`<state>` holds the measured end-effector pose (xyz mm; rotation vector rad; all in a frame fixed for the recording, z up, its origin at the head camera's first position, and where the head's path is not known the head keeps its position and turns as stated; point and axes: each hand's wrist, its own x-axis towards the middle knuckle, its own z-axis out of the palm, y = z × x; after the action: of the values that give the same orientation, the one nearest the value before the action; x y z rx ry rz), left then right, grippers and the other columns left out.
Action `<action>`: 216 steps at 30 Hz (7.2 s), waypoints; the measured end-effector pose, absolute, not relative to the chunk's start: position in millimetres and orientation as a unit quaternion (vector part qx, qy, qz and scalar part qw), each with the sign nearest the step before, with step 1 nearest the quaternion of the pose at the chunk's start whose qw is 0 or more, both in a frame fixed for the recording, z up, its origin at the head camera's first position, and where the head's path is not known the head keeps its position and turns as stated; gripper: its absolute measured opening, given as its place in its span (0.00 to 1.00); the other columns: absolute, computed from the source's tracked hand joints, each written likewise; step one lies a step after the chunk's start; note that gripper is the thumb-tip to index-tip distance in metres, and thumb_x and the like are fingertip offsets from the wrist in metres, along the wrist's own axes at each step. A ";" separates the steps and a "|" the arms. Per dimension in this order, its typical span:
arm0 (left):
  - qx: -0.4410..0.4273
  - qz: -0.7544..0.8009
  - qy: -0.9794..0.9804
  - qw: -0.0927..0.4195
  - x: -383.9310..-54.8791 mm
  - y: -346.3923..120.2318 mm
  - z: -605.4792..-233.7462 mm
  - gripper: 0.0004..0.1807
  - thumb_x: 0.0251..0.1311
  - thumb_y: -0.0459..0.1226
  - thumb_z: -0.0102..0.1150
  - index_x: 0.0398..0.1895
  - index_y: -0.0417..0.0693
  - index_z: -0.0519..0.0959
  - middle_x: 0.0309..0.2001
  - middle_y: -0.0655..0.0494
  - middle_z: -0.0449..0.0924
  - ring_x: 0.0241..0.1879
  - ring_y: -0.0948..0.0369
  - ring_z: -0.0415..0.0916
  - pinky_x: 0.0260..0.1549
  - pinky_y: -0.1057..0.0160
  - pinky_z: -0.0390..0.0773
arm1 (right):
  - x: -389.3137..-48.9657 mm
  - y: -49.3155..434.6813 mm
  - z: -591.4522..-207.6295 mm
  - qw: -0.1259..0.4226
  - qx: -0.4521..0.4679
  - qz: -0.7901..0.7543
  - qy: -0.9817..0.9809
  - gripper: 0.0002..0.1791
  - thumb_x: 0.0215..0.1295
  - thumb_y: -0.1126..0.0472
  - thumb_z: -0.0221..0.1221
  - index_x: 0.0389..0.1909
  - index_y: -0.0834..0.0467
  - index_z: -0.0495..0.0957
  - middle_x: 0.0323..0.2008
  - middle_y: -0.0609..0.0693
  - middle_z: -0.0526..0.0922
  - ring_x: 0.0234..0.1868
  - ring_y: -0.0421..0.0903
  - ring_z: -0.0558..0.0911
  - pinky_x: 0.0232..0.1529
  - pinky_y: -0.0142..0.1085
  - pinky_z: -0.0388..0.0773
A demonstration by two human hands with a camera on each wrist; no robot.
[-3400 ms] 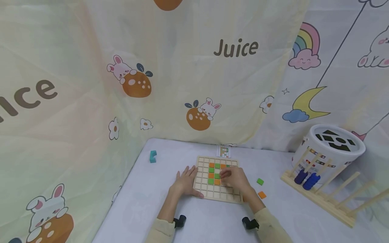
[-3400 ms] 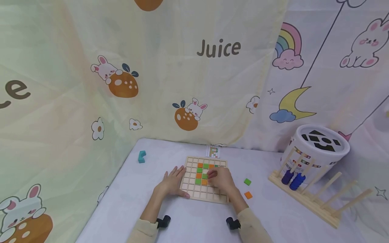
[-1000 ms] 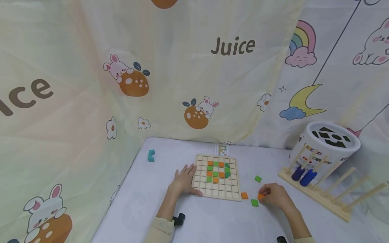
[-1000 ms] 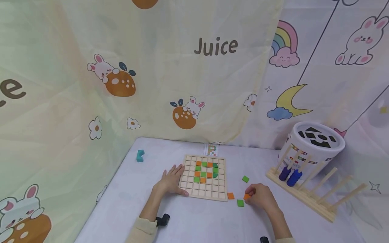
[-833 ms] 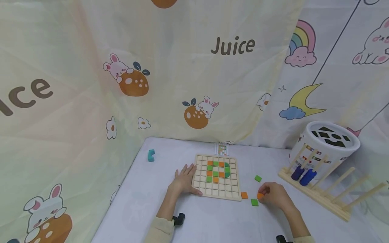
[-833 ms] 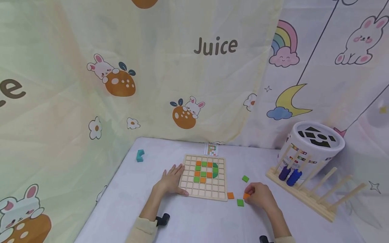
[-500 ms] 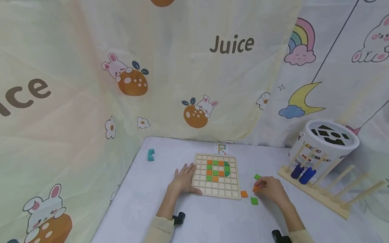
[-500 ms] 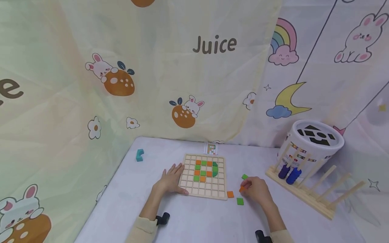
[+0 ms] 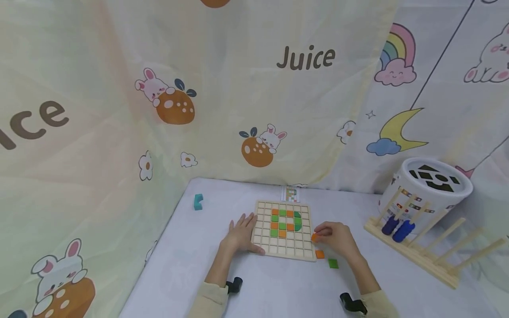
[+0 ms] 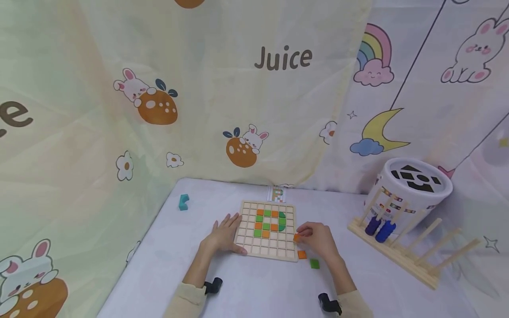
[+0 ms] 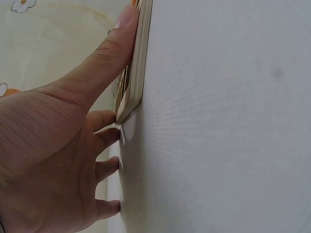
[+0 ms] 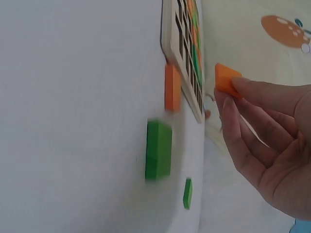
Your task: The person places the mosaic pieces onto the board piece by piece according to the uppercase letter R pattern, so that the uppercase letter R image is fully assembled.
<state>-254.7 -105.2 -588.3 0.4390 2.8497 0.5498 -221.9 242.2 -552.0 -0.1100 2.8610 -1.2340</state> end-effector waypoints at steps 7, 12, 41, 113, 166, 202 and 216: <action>0.146 0.182 0.966 0.114 -252.3 -105.0 -578.6 0.73 0.38 0.66 0.81 0.84 0.46 0.53 0.84 0.47 0.50 0.83 0.43 0.42 0.75 0.29 0.44 | -224.3 203.4 -559.1 0.028 -0.079 -0.421 0.903 0.09 0.59 0.65 0.75 0.40 0.55 0.88 0.32 0.42 0.89 0.36 0.40 0.87 0.40 0.36 0.85; 0.149 0.174 0.967 0.115 -248.5 -104.2 -570.9 0.72 0.39 0.66 0.80 0.84 0.45 0.54 0.83 0.47 0.51 0.83 0.43 0.43 0.75 0.29 0.46 | -227.0 181.9 -564.8 0.027 -0.115 -0.438 0.891 0.09 0.59 0.67 0.75 0.40 0.56 0.88 0.32 0.43 0.90 0.35 0.40 0.88 0.40 0.34 0.85; 0.143 0.171 0.967 0.120 -252.9 -104.7 -582.2 0.73 0.38 0.67 0.80 0.85 0.48 0.52 0.84 0.49 0.48 0.83 0.44 0.41 0.75 0.29 0.44 | -245.0 125.8 -574.8 0.043 -0.152 -0.394 0.905 0.08 0.57 0.65 0.76 0.37 0.52 0.90 0.30 0.40 0.88 0.33 0.36 0.84 0.36 0.32 0.83; 0.150 0.169 0.968 0.105 -249.0 -104.3 -575.1 0.73 0.37 0.67 0.80 0.84 0.45 0.54 0.83 0.46 0.51 0.82 0.42 0.44 0.75 0.29 0.47 | -250.6 280.1 -571.5 0.006 0.044 -0.262 0.964 0.18 0.58 0.70 0.71 0.50 0.66 0.84 0.41 0.59 0.86 0.42 0.57 0.84 0.44 0.53 0.83; 0.145 0.188 0.966 0.099 -250.2 -103.9 -578.7 0.73 0.38 0.66 0.81 0.84 0.46 0.54 0.84 0.47 0.51 0.83 0.42 0.43 0.75 0.28 0.45 | -248.4 177.0 -579.1 0.035 -0.123 -0.455 0.881 0.22 0.49 0.69 0.80 0.47 0.57 0.88 0.29 0.45 0.89 0.31 0.40 0.87 0.36 0.32 0.85; 0.146 0.190 0.966 0.100 -255.4 -107.5 -588.4 0.75 0.34 0.69 0.81 0.84 0.46 0.55 0.83 0.47 0.51 0.83 0.43 0.43 0.75 0.29 0.44 | -222.6 238.3 -554.6 0.006 -0.066 -0.403 0.913 0.19 0.57 0.64 0.77 0.50 0.58 0.87 0.37 0.44 0.89 0.39 0.44 0.87 0.42 0.38 0.85; 0.148 0.186 0.965 0.114 -247.9 -103.3 -573.1 0.72 0.38 0.65 0.82 0.84 0.45 0.54 0.83 0.46 0.51 0.82 0.42 0.43 0.75 0.29 0.46 | -196.7 279.9 -551.7 0.096 -0.047 -0.375 0.921 0.31 0.44 0.65 0.82 0.54 0.60 0.85 0.44 0.50 0.89 0.46 0.50 0.86 0.50 0.49 0.85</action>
<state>-247.9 -103.3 -573.1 0.4333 2.8278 0.5444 -196.7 279.9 -551.7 -0.1400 2.7288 -1.1100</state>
